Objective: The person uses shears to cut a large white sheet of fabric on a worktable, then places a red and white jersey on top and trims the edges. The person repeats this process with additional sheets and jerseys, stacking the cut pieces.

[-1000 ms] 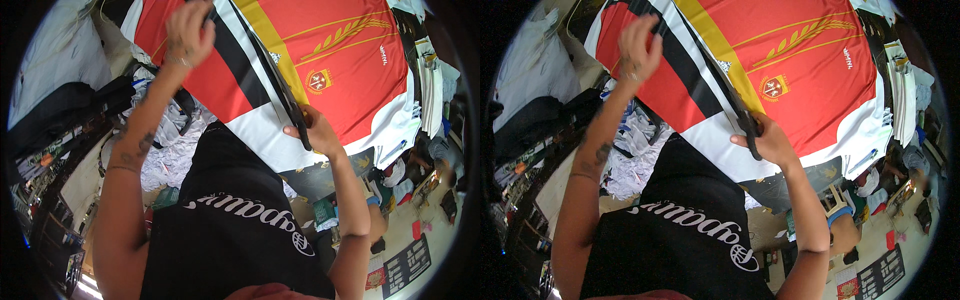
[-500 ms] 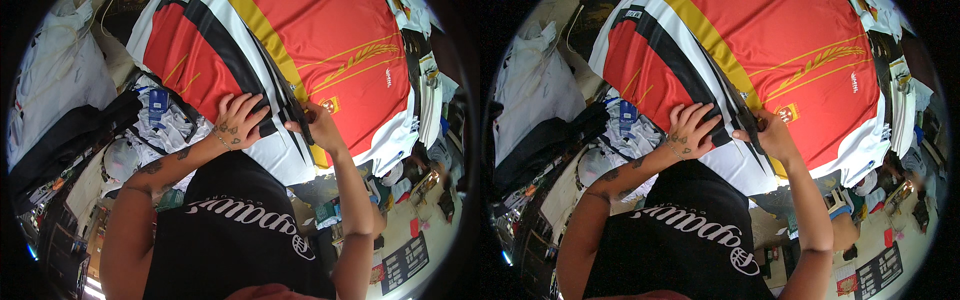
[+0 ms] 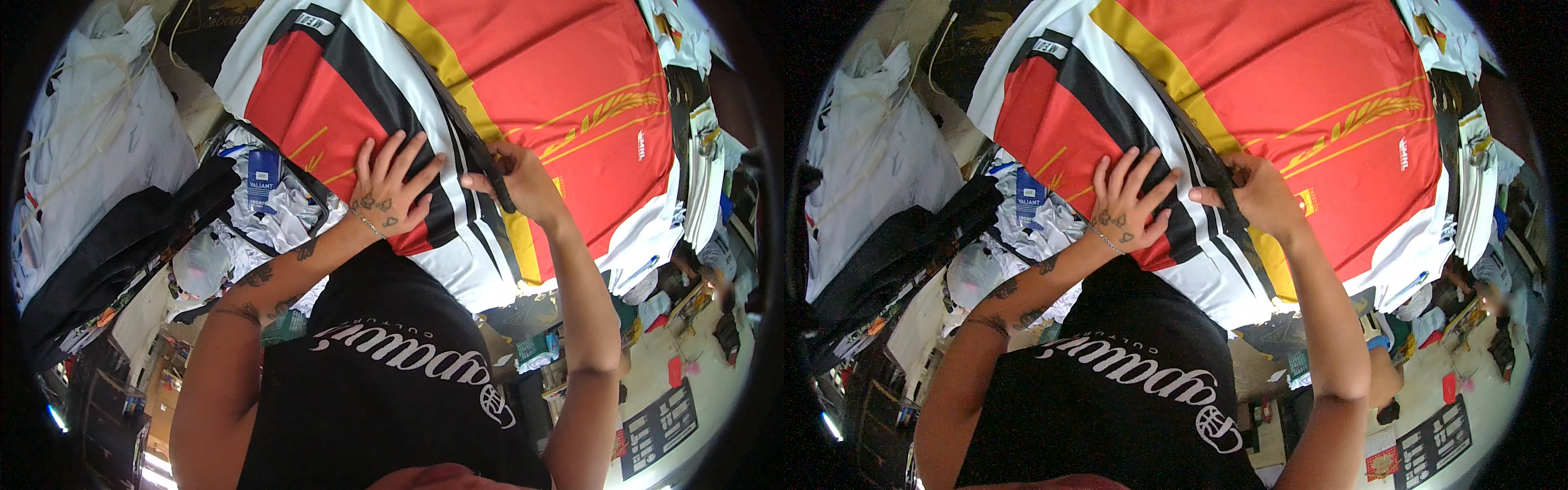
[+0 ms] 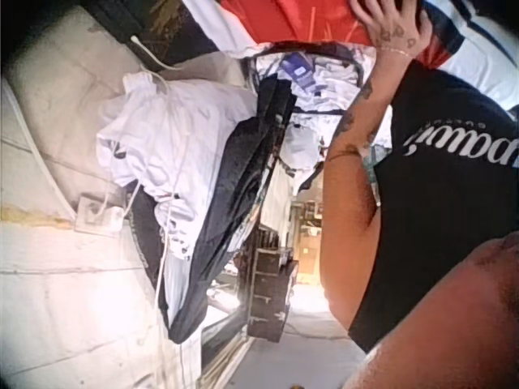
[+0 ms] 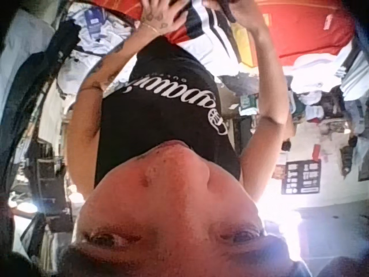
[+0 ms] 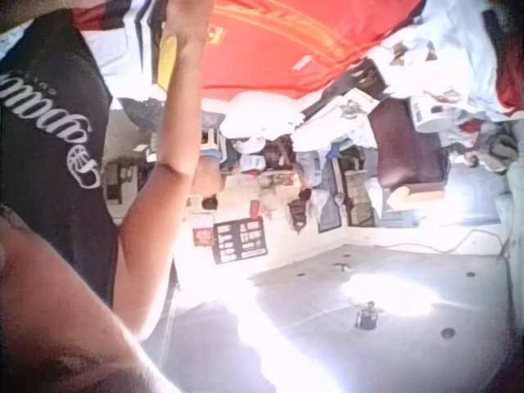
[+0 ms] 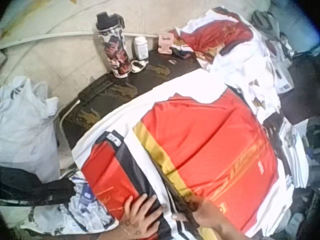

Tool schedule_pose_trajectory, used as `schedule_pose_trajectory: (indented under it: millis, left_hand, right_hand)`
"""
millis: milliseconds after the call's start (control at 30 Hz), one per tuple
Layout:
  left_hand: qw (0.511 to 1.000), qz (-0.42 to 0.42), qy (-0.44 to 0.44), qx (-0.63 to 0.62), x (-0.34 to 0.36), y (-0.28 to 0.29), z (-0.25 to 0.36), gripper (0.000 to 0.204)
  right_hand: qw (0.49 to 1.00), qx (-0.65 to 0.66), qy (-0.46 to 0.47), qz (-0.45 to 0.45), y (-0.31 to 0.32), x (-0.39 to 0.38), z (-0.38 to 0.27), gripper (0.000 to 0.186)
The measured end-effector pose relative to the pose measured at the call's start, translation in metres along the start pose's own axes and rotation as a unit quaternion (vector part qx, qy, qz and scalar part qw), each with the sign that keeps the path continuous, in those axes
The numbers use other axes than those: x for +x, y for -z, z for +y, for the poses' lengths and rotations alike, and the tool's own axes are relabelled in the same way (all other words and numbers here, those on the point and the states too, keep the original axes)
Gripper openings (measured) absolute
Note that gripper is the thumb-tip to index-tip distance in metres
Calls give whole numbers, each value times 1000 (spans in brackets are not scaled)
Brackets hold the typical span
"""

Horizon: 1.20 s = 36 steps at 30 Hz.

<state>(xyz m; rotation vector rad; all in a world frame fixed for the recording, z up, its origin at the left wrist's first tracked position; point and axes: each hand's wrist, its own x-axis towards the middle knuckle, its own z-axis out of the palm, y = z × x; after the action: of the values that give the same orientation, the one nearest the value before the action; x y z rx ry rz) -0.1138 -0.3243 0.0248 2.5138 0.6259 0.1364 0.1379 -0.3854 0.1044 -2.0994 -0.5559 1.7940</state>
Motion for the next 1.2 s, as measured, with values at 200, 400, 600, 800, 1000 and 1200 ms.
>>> schedule_pose_trajectory:
  millis: [200, 400, 600, 800, 1000, 1200]
  left_hand:
    - [998, 43, -47, 0, -2, -6, -2, 59]
    - [996, 51, -78, -4, -9, -9, -1, 54]
    - [983, 50, -164, -63, -19, -16, 6, 31]
    - [968, 37, -208, -135, -31, -41, 40, 11]
    - [878, -129, -335, -316, -33, -60, 67, 16]
    - [963, 115, -241, -24, -32, -24, 50, 34]
  right_hand:
    - [996, -29, 88, -6, 4, 19, -24, 74]
    - [987, -134, 73, -40, 6, 33, -63, 99]
    - [986, -138, 87, -43, 0, 58, -77, 102]
    - [975, -172, 139, -9, -14, 57, -87, 107]
    - [964, -57, 255, 53, -26, -8, -26, 72]
    - [921, 216, 242, 218, -35, -154, 188, 61]
